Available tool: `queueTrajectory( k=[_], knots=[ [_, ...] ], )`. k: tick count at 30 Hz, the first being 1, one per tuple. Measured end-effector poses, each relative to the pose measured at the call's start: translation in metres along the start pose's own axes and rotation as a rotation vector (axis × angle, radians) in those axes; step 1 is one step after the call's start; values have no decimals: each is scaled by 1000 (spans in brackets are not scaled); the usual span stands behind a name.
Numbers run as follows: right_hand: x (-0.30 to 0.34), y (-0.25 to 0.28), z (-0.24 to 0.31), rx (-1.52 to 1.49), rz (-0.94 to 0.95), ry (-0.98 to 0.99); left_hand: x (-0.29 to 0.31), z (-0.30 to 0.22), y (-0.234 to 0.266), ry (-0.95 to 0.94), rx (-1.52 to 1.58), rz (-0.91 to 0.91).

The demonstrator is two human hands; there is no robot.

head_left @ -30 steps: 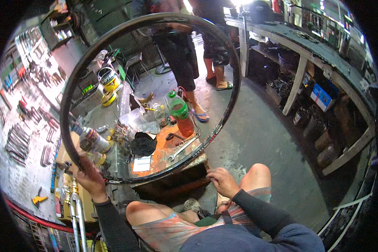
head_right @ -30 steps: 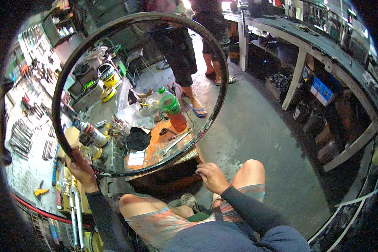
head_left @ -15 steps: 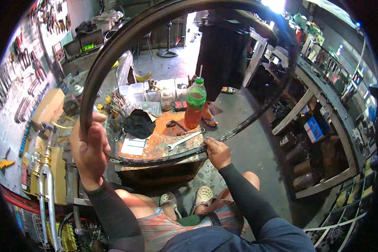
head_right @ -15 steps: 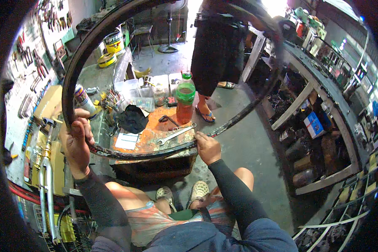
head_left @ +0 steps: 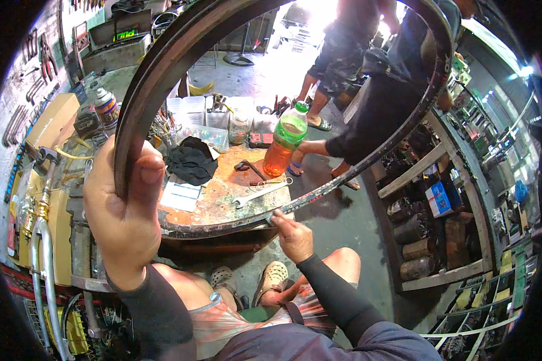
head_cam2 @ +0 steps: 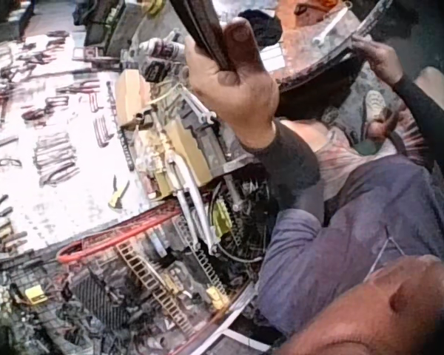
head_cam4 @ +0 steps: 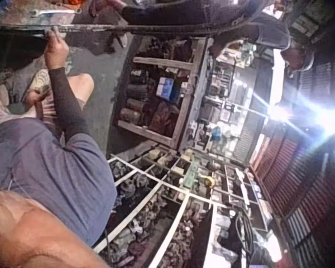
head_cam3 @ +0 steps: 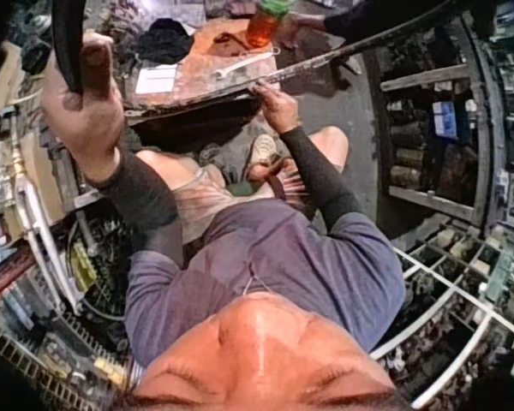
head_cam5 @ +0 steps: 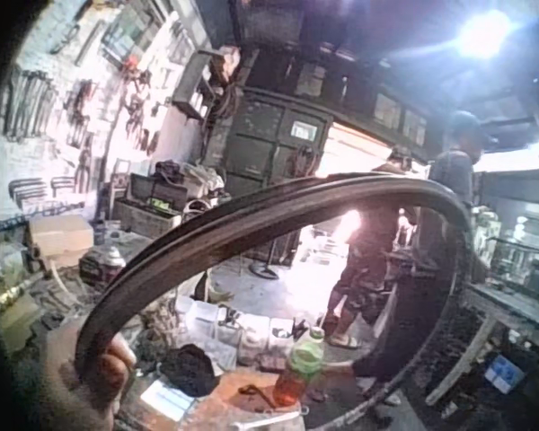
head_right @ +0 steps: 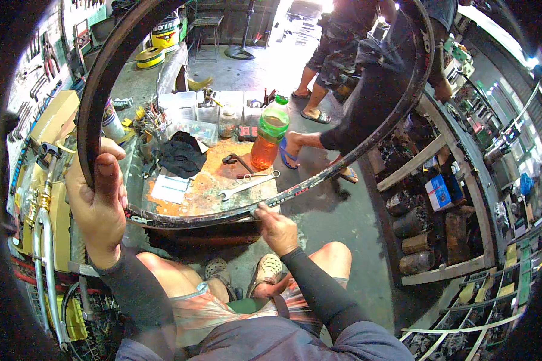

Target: The person sits on the floor and cleans a bicycle rim by hand, rotating it and wiping the inner and outer surfaces with a cloth. The person repeatedly inspects the rim while removing dirt and debris.

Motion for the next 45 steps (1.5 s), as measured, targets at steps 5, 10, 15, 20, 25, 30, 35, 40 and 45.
queueTrajectory(
  k=[5,10,15,20,25,30,35,40,45],
  knots=[
    [2,-8,4,26,-72,-24,3,-7,-6,-21,-31,-36],
    [-12,-2,6,63,-3,-73,8,-7,0,-12,20,-49],
    [-2,-26,32,-43,14,37,13,-3,-2,-2,-34,-81],
    [-14,-4,-5,40,-58,-176,14,0,2,23,-94,-81],
    [-10,-42,64,-32,203,-6,14,2,4,23,-135,-134],
    [-22,-29,49,23,158,-26,15,2,8,8,-81,-158],
    [-15,-29,45,-36,127,-27,17,-8,4,-4,-63,-110],
    [-2,-45,88,-236,93,62,21,-10,2,-24,-146,-151],
    [-11,-37,44,-145,44,-234,26,-12,1,-67,-187,-147]
  ],
)
Point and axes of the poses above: each hand's wrist, its own x-axis away from the middle knuckle, its own y-axis out of the back of the hand, z = x × y, the point moved 9 cm from there along -x, towards the middle knuckle, and after that the axes turned 15 degrees about -x, right-handed, at the moved point
